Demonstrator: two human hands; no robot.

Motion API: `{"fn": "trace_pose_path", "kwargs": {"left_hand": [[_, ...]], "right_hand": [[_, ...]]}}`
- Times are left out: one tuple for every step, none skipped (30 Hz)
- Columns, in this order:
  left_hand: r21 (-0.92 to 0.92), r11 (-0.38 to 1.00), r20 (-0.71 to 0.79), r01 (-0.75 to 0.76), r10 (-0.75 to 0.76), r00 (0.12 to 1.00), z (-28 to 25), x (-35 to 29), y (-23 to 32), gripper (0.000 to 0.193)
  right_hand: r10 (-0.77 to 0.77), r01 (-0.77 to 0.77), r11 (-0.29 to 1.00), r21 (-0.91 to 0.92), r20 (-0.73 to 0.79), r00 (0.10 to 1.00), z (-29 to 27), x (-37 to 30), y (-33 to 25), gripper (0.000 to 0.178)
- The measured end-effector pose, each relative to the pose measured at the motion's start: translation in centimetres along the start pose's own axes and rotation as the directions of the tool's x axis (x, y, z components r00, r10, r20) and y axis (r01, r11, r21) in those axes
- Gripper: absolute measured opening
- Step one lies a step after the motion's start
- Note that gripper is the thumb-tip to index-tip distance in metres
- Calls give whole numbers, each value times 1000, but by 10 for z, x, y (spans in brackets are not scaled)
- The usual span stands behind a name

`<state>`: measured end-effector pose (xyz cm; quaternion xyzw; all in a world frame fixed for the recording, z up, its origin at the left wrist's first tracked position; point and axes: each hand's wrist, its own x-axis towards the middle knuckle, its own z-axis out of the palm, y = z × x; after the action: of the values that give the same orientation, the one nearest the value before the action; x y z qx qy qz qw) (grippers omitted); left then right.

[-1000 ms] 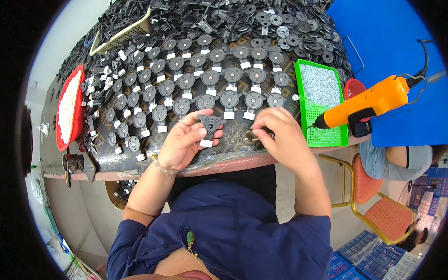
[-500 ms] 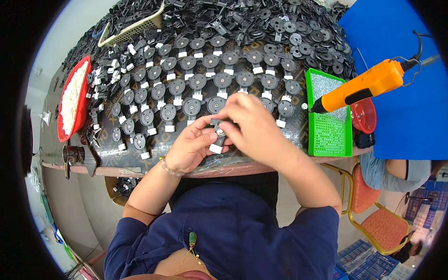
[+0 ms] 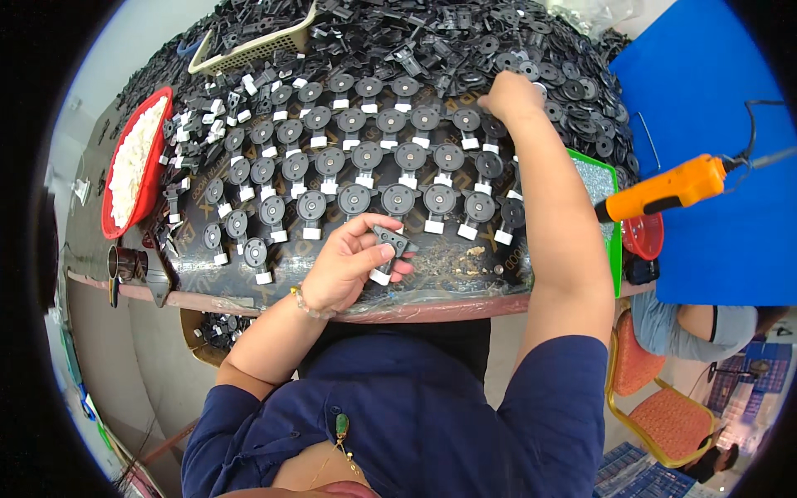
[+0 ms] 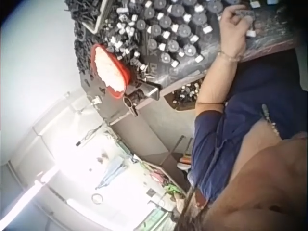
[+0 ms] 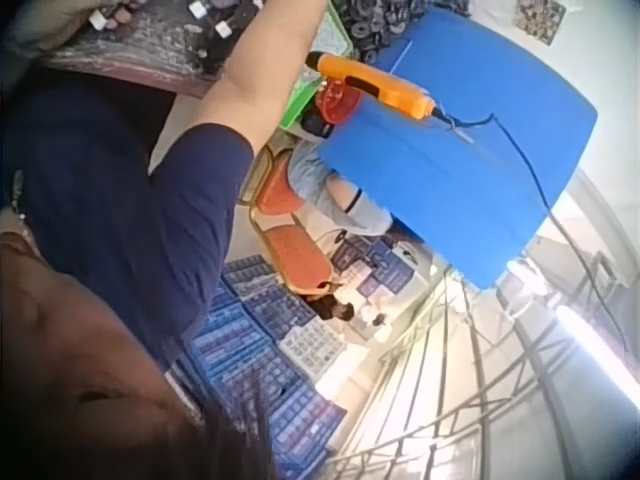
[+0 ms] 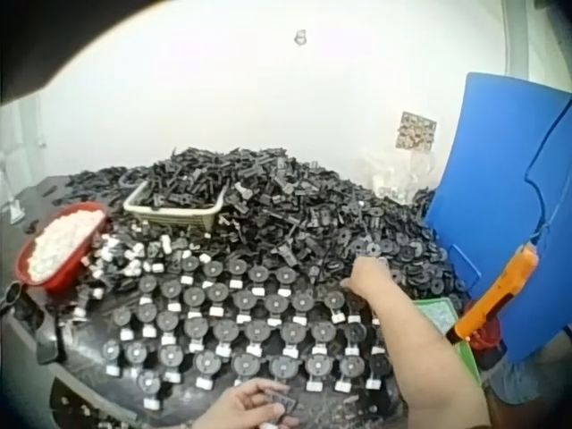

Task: Assembling small plastic components by hand and then securing them with an electric screwdriver.

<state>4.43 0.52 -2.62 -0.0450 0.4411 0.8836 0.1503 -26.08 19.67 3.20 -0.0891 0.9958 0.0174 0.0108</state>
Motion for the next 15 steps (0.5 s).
{"fn": "trace_pose_path", "kwargs": {"left_hand": [[9, 1000, 1, -7, 7, 1000, -1, 0, 0, 34], [-12, 1000, 8, -15, 15, 1000, -2, 0, -1, 33], [-11, 1000, 2, -18, 18, 1000, -2, 0, 0, 33], [-25, 999, 3, -20, 20, 1000, -1, 0, 0, 32], [-39, 999, 5, -21, 21, 1000, -1, 0, 0, 32], [-41, 999, 9, -7, 7, 1000, -2, 1, 0, 32], [-42, 999, 9, -8, 8, 1000, -1, 1, 0, 32], [-54, 999, 3, -1, 2, 1000, 0, 1, 0, 34], [-67, 998, 0, 6, -6, 1000, 2, 2, 0, 37], [-69, 998, -15, 1, -2, 1000, 2, 2, 1, 37], [-112, 994, -28, -19, 16, 999, 4, 1, 2, 36], [-154, 987, -38, -37, 31, 999, 5, 1, 2, 35], [-154, 987, -34, -35, 30, 999, 5, 1, 4, 35], [-221, 975, -12, -20, 17, 1000, 4, 1, 7, 35], [-286, 958, 8, -5, 8, 1000, 3, 1, 8, 36]], "right_hand": [[17, -16, 1000, -16, 30, 999, 3, 4, 0, 46], [6, -6, 1000, 6, 17, 1000, 8, 11, 1, 51], [-1, 1, 1000, 8, 17, 1000, 10, 17, 3, 51], [-4, 3, 1000, 25, 33, 999, 11, 21, 4, 51], [-6, 4, 999, 41, 48, 999, 12, 25, 7, 50], [-10, 9, 997, 76, 18, 1000, 14, 27, 11, 49], [-11, 10, 997, 75, 18, 1000, 20, 32, 22, 49], [-26, 53, 960, 274, -104, 994, 25, 34, 35, 46], [-13, 117, 883, 454, -224, 974, 30, 38, 45, 44], [22, 39, 748, 662, -84, 996, 21, 30, 33, 34], [16, 43, 748, 663, -83, 996, 8, 16, 25, 34], [-50, 51, 623, 780, -26, 998, -6, -2, 19, 33], [-119, 41, 482, 875, 19, 993, -17, -22, 13, 31], [-113, 38, 483, 875, 19, 993, -25, -42, 8, 31], [-201, 81, 412, 907, 3, 980, -31, -62, 2, 27]]}}
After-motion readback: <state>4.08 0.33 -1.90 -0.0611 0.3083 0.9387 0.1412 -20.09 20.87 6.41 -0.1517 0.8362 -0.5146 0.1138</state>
